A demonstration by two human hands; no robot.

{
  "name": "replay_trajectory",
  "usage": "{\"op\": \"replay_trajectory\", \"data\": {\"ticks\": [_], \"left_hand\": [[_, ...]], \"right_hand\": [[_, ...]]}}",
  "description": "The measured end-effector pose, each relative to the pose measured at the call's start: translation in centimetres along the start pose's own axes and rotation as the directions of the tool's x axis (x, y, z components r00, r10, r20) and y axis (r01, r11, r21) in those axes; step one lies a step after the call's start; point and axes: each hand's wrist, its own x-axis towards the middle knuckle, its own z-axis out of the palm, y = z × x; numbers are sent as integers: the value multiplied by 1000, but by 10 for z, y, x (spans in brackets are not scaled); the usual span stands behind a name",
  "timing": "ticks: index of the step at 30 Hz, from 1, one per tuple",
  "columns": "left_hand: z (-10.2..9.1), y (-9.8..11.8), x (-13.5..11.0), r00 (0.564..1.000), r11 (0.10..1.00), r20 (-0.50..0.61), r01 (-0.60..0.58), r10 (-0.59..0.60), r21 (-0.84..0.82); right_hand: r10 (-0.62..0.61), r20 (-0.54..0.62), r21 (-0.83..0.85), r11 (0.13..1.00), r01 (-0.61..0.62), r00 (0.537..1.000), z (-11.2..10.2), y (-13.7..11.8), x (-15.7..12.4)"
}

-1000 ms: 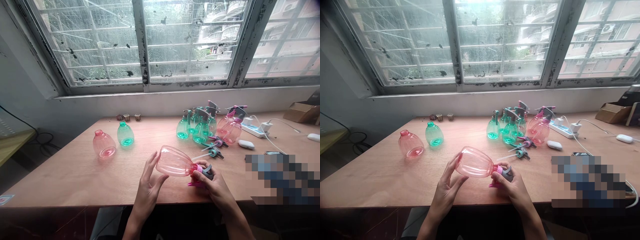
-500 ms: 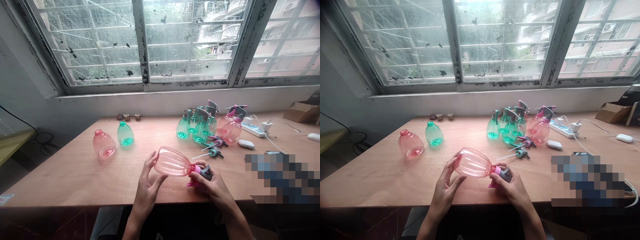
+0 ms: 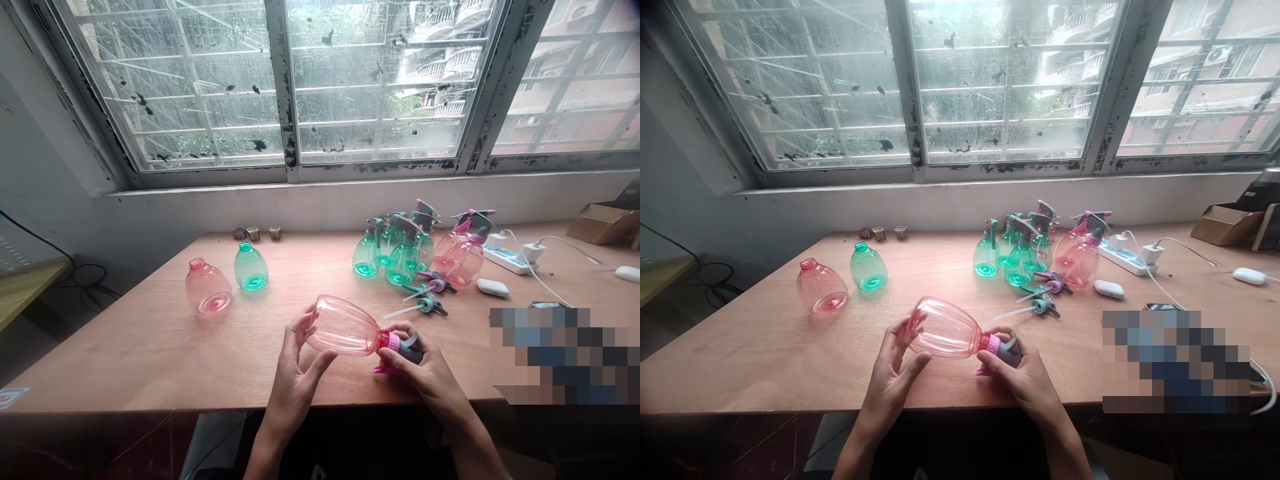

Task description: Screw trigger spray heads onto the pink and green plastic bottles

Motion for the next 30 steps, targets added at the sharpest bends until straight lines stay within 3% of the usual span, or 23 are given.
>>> {"op": "replay_trajectory", "data": {"ticks": [4, 10, 20, 27, 30], "left_hand": [[2, -2, 2, 1000, 1000, 2, 22, -22, -7], [1, -1, 3, 998, 991, 16, -55, 53, 120], [0, 2, 0, 994, 992, 10, 112, -112, 57], [1, -1, 4, 998, 978, 28, -66, 62, 195], [0, 0, 3, 999, 979, 33, -43, 37, 198]], "right_hand": [[7, -5, 6, 1000, -7, 1000, 1, -2, -1], [19, -67, 94, 996, -13, 998, 4, -3, -1], [30, 7, 11, 999, -30, 1000, 1, -1, -2], [59, -30, 49, 997, -58, 998, 0, -3, -2], [56, -36, 51, 997, -54, 998, 0, -2, -2]]}}
